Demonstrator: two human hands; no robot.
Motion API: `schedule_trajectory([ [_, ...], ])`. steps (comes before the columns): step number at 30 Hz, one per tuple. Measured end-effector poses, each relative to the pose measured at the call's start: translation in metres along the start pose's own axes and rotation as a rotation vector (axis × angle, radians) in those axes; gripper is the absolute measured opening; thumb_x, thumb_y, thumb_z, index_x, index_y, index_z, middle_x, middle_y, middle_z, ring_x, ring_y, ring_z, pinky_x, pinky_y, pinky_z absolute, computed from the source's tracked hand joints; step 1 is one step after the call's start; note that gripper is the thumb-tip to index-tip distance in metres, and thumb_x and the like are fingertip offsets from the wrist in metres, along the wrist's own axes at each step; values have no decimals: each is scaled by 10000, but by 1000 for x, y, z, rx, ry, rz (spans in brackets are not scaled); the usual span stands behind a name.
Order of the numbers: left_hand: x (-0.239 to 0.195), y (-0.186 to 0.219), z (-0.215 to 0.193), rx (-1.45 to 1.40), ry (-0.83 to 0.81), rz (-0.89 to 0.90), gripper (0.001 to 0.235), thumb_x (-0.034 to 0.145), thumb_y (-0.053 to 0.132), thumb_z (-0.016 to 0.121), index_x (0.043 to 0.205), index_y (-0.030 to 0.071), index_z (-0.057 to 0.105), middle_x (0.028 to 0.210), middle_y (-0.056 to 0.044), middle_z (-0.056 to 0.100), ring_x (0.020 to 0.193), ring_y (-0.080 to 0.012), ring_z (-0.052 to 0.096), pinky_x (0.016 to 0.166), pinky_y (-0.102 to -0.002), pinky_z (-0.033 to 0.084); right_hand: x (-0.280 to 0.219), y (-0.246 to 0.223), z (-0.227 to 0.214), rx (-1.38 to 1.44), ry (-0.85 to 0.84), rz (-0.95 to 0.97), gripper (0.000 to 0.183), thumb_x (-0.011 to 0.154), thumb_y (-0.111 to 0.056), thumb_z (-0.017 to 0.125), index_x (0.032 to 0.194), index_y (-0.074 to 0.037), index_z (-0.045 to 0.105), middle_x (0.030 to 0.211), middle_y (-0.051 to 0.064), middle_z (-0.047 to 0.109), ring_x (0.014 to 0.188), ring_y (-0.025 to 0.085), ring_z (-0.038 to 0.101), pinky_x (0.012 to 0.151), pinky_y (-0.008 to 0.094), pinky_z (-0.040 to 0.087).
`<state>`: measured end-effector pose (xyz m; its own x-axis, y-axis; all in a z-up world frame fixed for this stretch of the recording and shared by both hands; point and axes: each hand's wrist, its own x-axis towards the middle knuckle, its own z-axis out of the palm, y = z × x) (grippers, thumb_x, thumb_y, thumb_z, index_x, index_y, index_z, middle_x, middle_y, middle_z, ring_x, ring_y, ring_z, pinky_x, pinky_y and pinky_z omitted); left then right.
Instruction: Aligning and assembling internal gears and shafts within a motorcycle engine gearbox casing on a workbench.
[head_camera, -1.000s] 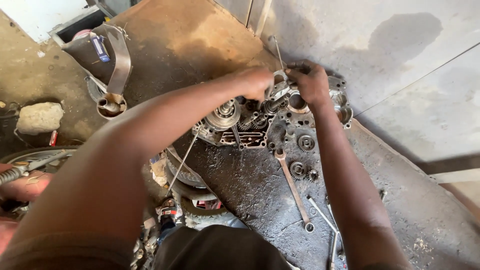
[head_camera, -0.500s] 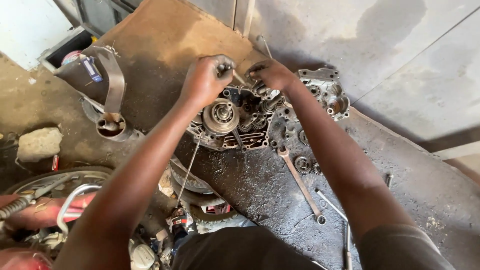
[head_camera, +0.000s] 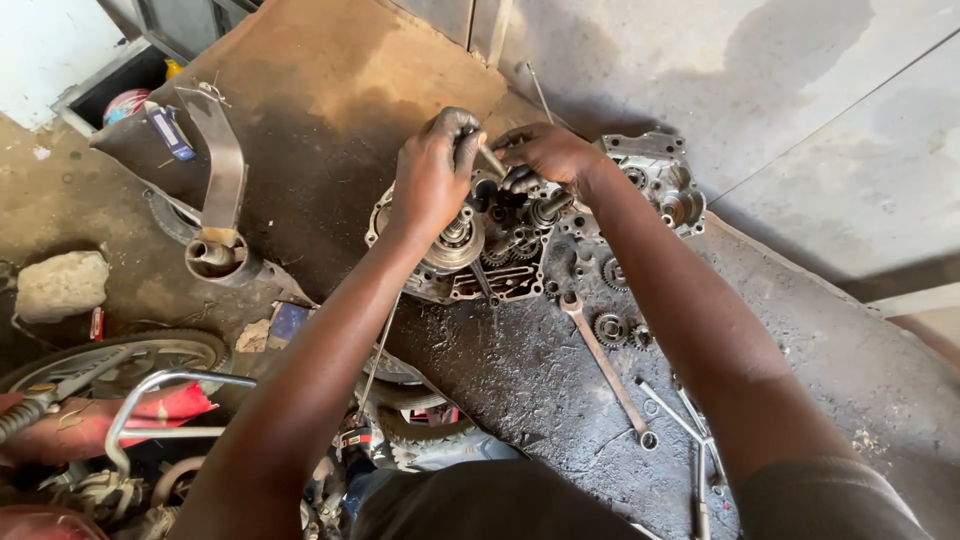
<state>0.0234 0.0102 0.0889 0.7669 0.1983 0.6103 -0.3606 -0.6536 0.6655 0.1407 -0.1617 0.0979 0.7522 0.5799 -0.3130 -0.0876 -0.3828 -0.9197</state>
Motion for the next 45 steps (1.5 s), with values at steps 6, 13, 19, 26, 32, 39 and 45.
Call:
schedule_trajectory([
  [6, -4, -15, 7, 41, 59, 42, 139, 1012, 223, 665, 1077, 104, 634, 906, -188, 711, 823, -448, 734, 677, -559, 615, 14, 13, -7, 17, 8, 15, 429, 921, -122, 753, 1272, 87, 621, 1059, 281, 684, 830, 353, 774, 746, 457, 690],
  [13, -7, -9, 0, 30, 104, 91, 160, 1006, 226, 683, 1085, 99, 628, 914, -196, 706, 844, -463, 726, 682, -567, 613, 7, 9, -6, 94, -8, 1, 591, 958, -170, 743, 1387, 147, 489, 1175, 325, 644, 853, 388, 774, 763, 502, 694],
  [19, -8, -3, -2, -23, 162, 107, 146, 1011, 220, 687, 1084, 112, 620, 905, -182, 713, 854, -453, 728, 686, -551, 612, 5, 3, -6, 75, 2, -29, 574, 994, -191, 705, 1396, 149, 478, 1181, 325, 640, 920, 400, 767, 788, 486, 699],
  [26, -9, 2, -5, 35, 176, 204, 128, 1035, 133, 663, 1077, 22, 614, 931, -120, 742, 743, -248, 747, 640, -357, 608, -13, -25, 4, -5, 32, 138, 377, 996, -254, 641, 1268, 7, 641, 1061, 125, 716, 742, 172, 689, 641, 279, 614],
  [32, -8, 2, -6, 65, 154, 191, 135, 1036, 138, 662, 1092, 29, 604, 935, -124, 747, 736, -232, 758, 625, -336, 632, -21, -27, 3, 23, -16, 106, 292, 995, -197, 628, 1216, -21, 701, 1100, 96, 730, 867, 193, 677, 774, 302, 616],
  [39, 12, 6, -23, 75, -57, 129, 99, 994, 116, 714, 1034, 33, 676, 877, -86, 773, 715, -199, 731, 579, -330, 554, 1, -11, -19, -234, -291, -85, 450, 917, -314, 674, 1277, -45, 644, 1253, 131, 664, 1138, 278, 645, 1031, 377, 581],
  [45, 18, 17, -23, 96, -86, 253, 94, 983, 61, 734, 1034, 14, 672, 877, -70, 784, 722, -155, 780, 611, -290, 628, -27, -44, 4, -547, -56, 8, 132, 943, -97, 707, 1060, -137, 755, 1035, 15, 758, 902, 159, 676, 953, 366, 533],
])
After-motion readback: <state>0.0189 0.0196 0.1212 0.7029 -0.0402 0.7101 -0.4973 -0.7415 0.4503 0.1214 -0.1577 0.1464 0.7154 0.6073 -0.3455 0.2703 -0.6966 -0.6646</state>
